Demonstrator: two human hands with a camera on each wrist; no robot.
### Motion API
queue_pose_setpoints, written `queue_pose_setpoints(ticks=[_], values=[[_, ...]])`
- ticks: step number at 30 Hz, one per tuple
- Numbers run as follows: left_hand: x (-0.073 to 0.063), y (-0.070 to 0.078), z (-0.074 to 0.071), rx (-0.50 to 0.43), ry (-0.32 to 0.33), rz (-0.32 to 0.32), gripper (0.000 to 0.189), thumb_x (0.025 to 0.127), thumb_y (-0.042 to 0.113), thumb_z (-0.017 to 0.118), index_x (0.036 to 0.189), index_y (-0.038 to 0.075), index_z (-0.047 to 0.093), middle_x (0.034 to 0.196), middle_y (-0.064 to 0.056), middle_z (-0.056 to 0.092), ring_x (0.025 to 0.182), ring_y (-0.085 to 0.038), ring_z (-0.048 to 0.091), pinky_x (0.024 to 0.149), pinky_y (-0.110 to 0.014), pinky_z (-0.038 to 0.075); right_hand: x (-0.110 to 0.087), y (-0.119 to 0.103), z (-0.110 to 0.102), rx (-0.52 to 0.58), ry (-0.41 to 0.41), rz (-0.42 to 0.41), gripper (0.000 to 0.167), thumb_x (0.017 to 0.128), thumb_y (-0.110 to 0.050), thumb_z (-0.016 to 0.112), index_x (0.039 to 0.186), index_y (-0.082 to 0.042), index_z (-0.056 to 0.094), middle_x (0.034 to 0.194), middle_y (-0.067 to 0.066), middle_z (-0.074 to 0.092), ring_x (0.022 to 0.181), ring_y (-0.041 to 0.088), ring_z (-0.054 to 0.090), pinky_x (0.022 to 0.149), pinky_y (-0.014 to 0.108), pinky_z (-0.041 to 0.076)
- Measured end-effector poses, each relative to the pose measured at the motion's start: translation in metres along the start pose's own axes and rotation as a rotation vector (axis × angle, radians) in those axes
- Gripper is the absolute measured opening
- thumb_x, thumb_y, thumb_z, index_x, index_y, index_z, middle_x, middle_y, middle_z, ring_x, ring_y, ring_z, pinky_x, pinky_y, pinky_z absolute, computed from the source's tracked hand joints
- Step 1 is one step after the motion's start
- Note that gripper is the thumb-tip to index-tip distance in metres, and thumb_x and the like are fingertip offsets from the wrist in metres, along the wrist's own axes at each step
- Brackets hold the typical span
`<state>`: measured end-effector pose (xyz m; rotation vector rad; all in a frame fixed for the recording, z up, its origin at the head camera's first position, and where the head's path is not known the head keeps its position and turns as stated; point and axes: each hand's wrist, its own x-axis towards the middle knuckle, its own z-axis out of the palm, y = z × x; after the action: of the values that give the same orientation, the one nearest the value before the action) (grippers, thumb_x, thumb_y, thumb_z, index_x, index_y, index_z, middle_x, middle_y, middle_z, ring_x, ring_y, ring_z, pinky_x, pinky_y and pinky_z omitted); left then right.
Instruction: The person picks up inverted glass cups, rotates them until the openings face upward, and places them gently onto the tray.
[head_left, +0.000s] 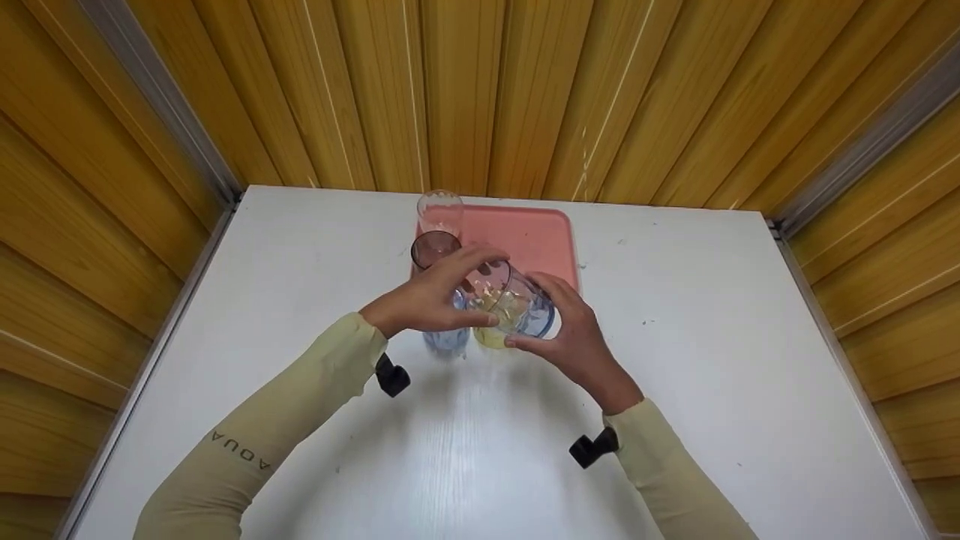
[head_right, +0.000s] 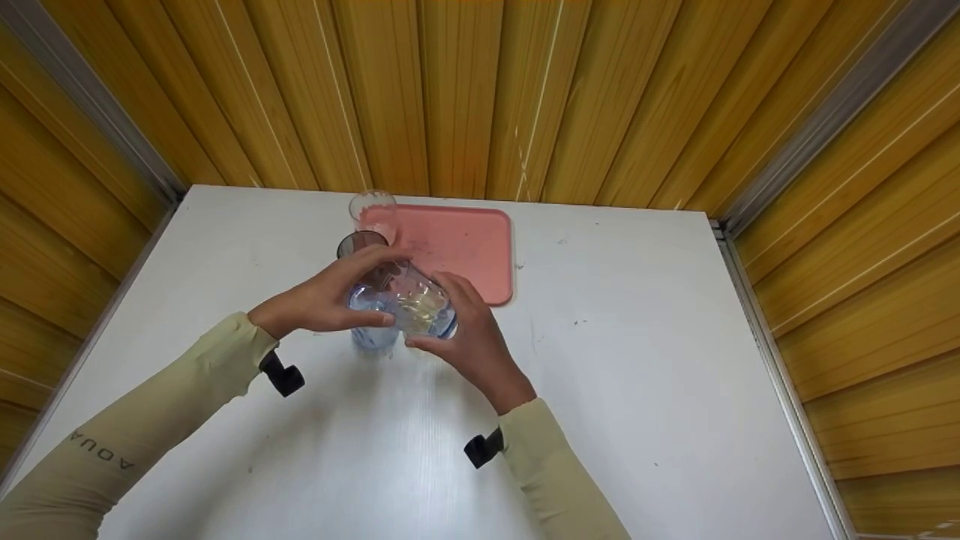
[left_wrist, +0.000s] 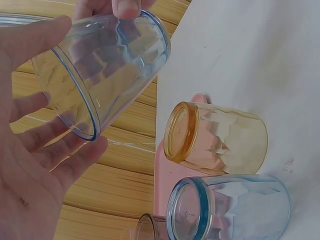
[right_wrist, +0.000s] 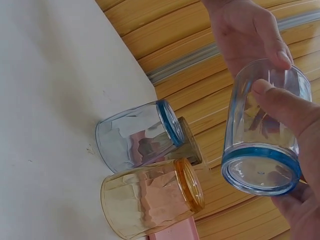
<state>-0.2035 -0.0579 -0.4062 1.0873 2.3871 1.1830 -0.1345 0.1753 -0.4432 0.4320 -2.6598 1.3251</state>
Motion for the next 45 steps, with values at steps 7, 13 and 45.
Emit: queue_pose_setpoints(ticks=[7, 13, 45], values=[[0.000, 0.004, 0.001, 0.077, -0.014, -0.017, 0.080, 0.077, 0.036, 0.080, 0.144, 0.039, 0.036, 0.150, 0.011, 0.037, 0.140, -0.016, 0.037, 0.110, -0.051, 0.039, 0.001, -0.005, -0.002, -0.036, -0.022, -0.015, 0.089, 0.068, -0.037, 0.086, 0.144, -0.024, 0.041, 0.143, -0.005, 0.046, 0.128, 0.016, 0.049, 0.107, 0.041, 0.045], [0.001, 0.008, 0.000, 0.105, -0.037, 0.019, 0.080, 0.077, 0.035, 0.080, 0.145, 0.034, 0.038, 0.149, 0.008, 0.037, 0.140, -0.018, 0.036, 0.110, -0.050, 0.040, 0.003, -0.007, -0.002, -0.063, -0.051, -0.017, 0.093, 0.069, -0.038, 0.086, 0.147, -0.023, 0.038, 0.144, -0.004, 0.046, 0.127, 0.016, 0.049, 0.106, 0.040, 0.046], [0.004, 0.013, 0.003, -0.050, 0.002, 0.061, 0.102, 0.070, 0.042, 0.085, 0.150, 0.042, 0.020, 0.150, 0.008, 0.038, 0.136, -0.012, 0.039, 0.111, -0.043, 0.040, 0.000, -0.005, 0.001, 0.029, 0.040, -0.032, 0.086, 0.073, -0.046, 0.081, 0.143, -0.019, 0.039, 0.139, -0.001, 0.049, 0.128, 0.017, 0.051, 0.104, 0.039, 0.048]])
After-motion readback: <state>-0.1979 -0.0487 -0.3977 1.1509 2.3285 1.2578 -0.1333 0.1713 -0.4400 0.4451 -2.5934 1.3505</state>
